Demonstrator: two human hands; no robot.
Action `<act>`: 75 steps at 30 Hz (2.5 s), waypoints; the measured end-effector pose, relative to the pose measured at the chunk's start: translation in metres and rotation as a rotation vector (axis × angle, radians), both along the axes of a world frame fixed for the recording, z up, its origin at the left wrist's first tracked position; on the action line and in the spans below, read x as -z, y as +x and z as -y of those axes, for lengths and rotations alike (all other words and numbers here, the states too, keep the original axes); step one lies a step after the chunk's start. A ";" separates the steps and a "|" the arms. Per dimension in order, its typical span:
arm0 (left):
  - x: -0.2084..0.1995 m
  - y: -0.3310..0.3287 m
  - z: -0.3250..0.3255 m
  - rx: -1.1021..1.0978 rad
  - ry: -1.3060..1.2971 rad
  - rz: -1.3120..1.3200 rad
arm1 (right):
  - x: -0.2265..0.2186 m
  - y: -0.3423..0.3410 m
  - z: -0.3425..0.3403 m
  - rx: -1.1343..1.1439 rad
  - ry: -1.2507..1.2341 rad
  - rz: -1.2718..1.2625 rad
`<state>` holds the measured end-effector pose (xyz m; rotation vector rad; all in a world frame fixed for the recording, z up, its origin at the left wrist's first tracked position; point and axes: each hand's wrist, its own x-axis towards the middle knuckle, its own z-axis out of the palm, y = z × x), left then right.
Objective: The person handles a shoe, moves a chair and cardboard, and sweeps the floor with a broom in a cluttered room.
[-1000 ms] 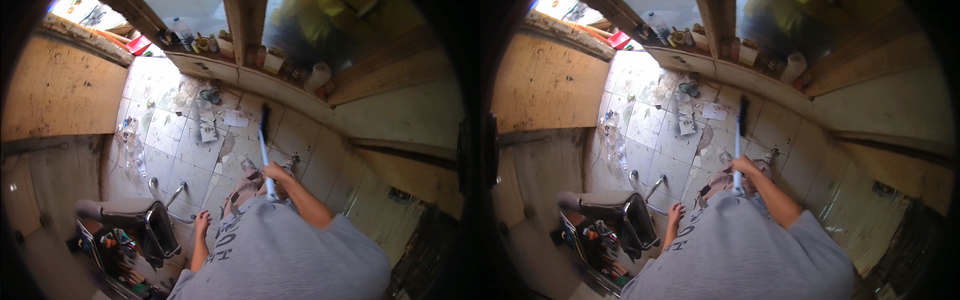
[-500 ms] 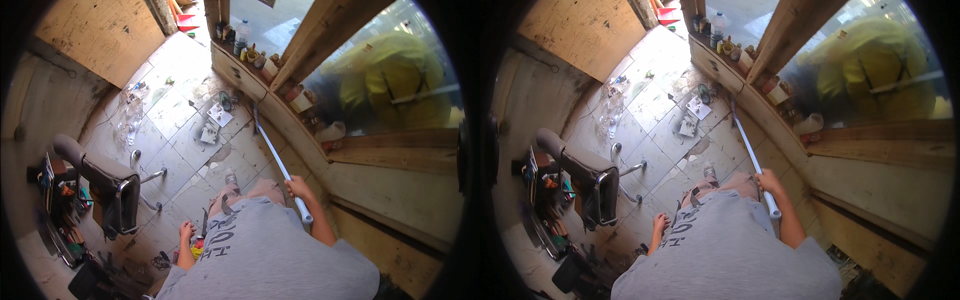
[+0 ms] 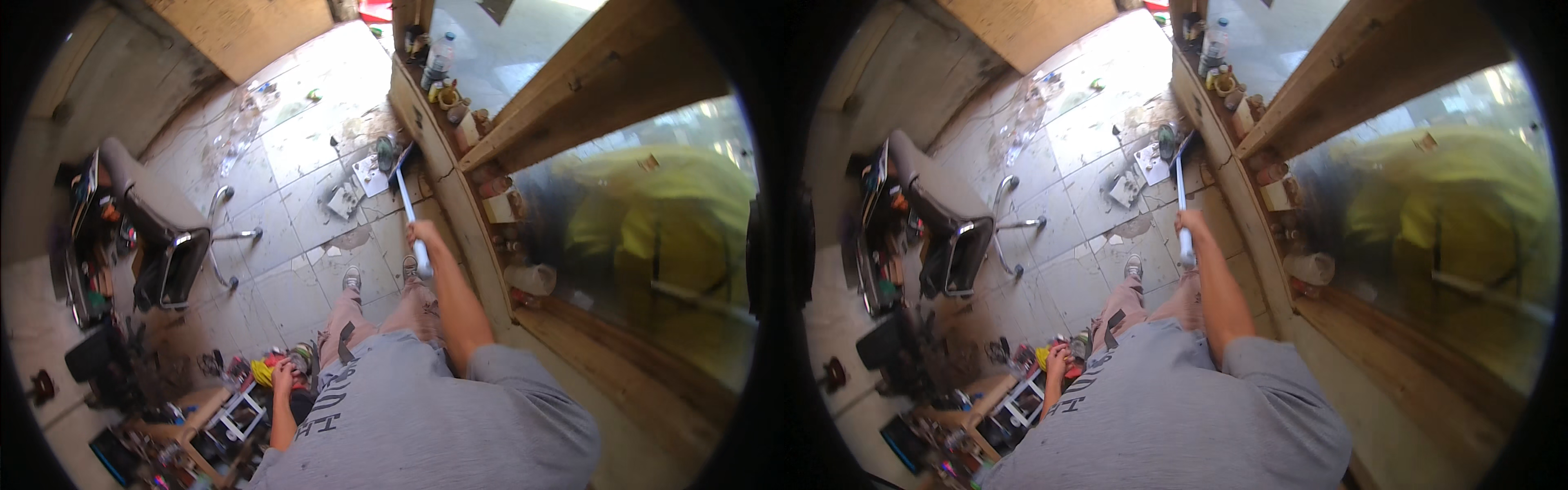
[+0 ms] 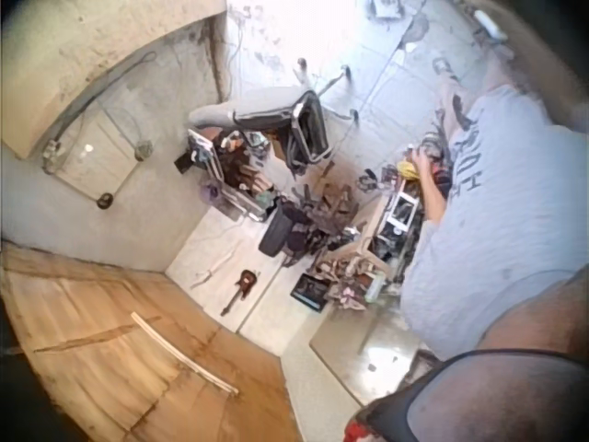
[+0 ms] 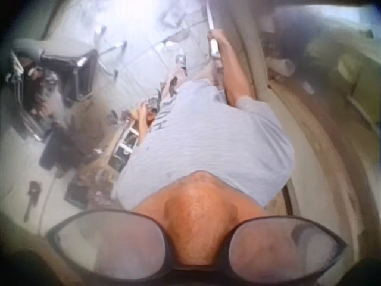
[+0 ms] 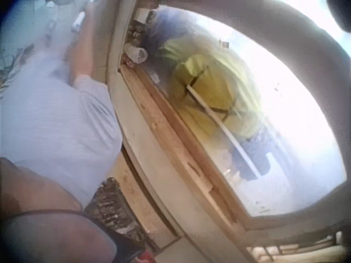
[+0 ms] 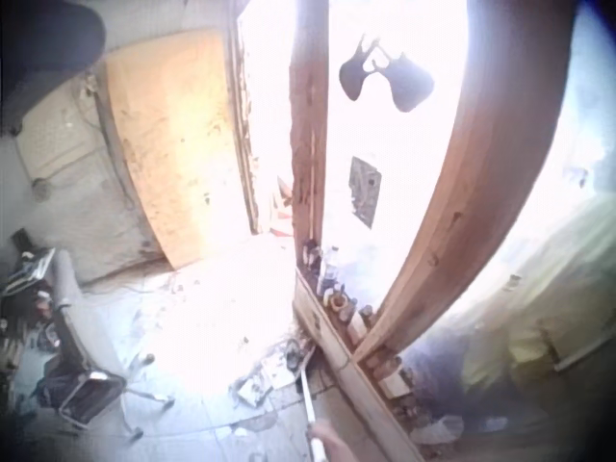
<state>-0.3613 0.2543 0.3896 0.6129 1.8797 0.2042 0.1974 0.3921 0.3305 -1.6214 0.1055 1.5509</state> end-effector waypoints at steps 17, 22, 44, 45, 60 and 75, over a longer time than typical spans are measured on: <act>0.067 0.218 0.347 -0.436 0.006 -0.027 | -0.207 0.052 0.094 -1.335 0.040 0.279; 0.030 0.280 0.362 -0.630 0.180 0.037 | -0.160 -0.012 0.145 -1.983 0.047 0.152; 0.046 0.508 0.683 -1.349 -0.048 0.112 | -0.031 0.086 0.124 -2.032 0.117 1.077; 0.050 0.497 0.669 -1.331 0.041 0.104 | -0.035 0.091 0.122 -2.061 0.155 1.013; 0.006 0.421 0.641 -1.151 0.130 -0.089 | -0.069 -0.103 0.383 -2.832 0.694 0.170; 0.016 0.502 0.657 -1.436 -0.230 0.158 | -0.111 -0.092 0.219 -2.202 0.325 0.645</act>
